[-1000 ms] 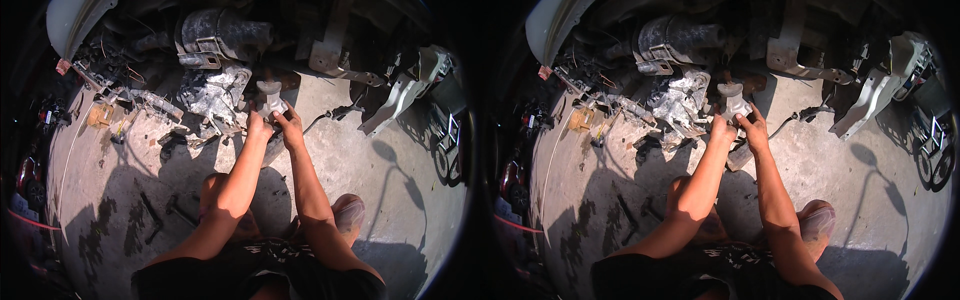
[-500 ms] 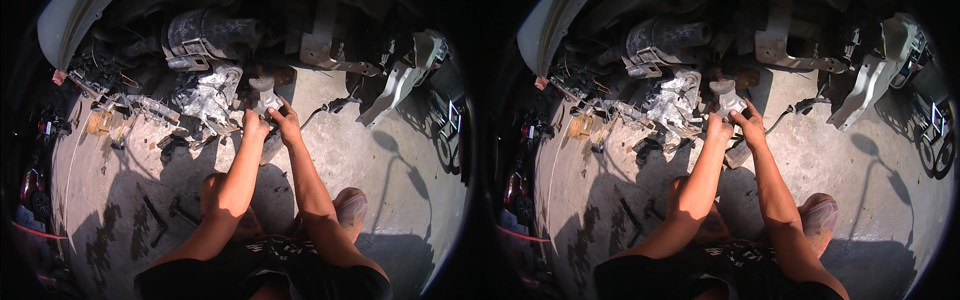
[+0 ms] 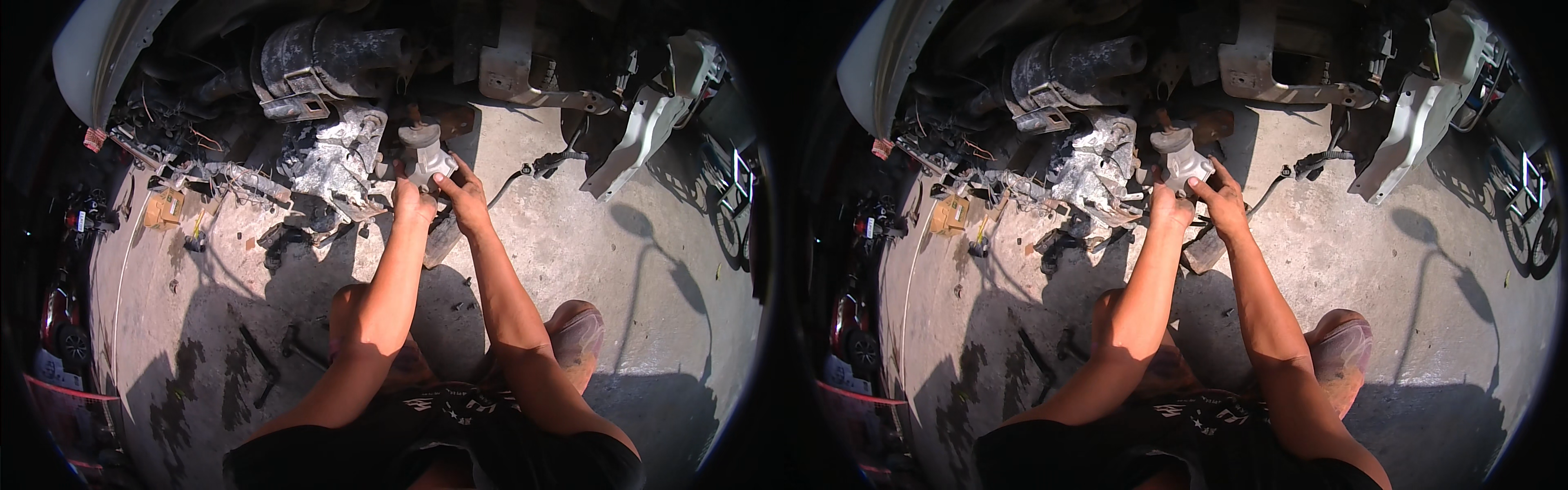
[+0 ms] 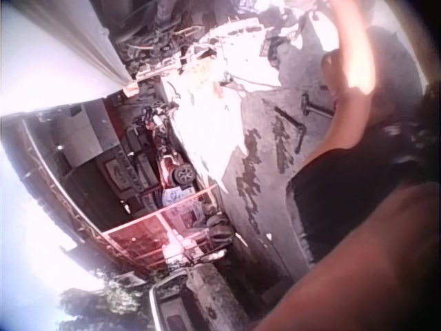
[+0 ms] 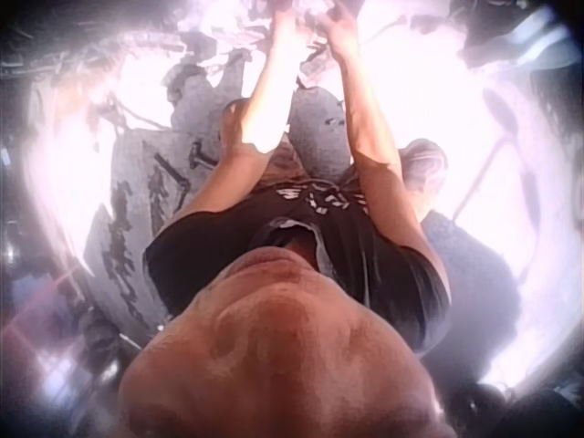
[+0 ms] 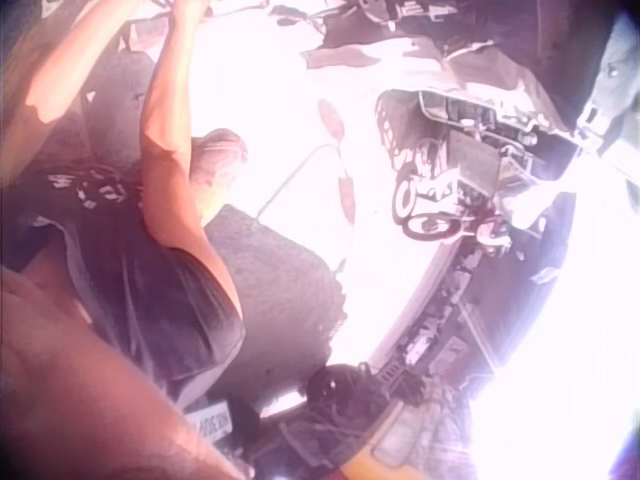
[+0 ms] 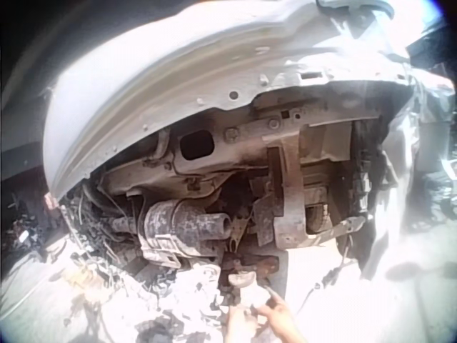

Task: The person kneels on the floor and uses a power tool to remove bolts from a silver metal car part. They then detach a black metal bracket and set it aside, continuing to manipulate the part with their hands.

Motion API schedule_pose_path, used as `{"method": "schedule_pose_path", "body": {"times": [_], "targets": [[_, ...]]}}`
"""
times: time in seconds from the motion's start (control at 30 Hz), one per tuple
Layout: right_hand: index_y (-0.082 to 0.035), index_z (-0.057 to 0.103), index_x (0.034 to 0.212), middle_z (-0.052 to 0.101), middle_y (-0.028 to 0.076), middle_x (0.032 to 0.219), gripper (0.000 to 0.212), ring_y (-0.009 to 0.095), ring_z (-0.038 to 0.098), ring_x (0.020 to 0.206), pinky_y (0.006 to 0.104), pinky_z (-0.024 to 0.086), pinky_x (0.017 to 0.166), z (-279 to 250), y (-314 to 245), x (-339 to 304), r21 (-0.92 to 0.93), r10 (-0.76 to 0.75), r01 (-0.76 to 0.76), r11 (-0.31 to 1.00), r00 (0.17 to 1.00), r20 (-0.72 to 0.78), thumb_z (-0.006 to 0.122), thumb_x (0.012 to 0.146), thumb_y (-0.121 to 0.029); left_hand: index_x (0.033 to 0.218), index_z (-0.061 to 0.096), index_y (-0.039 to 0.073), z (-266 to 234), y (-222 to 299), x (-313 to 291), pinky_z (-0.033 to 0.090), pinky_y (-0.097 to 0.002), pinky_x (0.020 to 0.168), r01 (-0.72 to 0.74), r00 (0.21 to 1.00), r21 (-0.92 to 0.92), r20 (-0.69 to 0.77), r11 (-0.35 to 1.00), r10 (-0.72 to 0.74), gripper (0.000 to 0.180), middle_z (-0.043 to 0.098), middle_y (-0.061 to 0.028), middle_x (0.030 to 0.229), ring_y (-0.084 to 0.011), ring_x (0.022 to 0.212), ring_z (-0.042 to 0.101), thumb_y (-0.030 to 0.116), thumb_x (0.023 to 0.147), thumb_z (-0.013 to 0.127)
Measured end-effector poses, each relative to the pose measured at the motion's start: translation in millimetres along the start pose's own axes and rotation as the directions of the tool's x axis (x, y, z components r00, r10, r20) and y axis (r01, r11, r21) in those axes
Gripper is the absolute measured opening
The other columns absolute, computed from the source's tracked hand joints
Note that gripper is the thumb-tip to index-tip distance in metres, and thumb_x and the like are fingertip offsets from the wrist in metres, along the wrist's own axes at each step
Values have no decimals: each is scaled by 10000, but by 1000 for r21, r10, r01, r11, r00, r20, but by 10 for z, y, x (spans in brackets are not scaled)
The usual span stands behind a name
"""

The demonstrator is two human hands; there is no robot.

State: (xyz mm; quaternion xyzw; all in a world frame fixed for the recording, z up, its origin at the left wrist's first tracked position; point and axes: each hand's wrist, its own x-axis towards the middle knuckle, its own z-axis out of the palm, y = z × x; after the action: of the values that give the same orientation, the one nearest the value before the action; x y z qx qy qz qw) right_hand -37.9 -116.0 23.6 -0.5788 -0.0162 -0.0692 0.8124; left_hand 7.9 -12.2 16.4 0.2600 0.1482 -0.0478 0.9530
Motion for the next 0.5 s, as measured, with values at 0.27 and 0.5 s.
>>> {"method": "schedule_pose_path", "body": {"times": [0.27,0.5], "targets": [[72,363,1460,599,196,1258,782,229,587,1109,333,460,974,-28,43,16,-10,-7,7,1000,1000,-2,752,845,-213,1300,557,146,-13,-16,16,459,-395,957,4,1000,-12,15,1000,-3,493,609,-30,1282,-231,1165,574,525,1025,405],[71,369,1458,618,189,1211,785,213,601,1056,322,471,947,-6,19,7,-1,-11,11,1000,1000,-1,756,842,-225,1303,558,141,-18,0,29,441,-394,961,-3,1000,4,2,1000,3,498,605,-29,1292,-225,1172,562,525,1026,403]]}}
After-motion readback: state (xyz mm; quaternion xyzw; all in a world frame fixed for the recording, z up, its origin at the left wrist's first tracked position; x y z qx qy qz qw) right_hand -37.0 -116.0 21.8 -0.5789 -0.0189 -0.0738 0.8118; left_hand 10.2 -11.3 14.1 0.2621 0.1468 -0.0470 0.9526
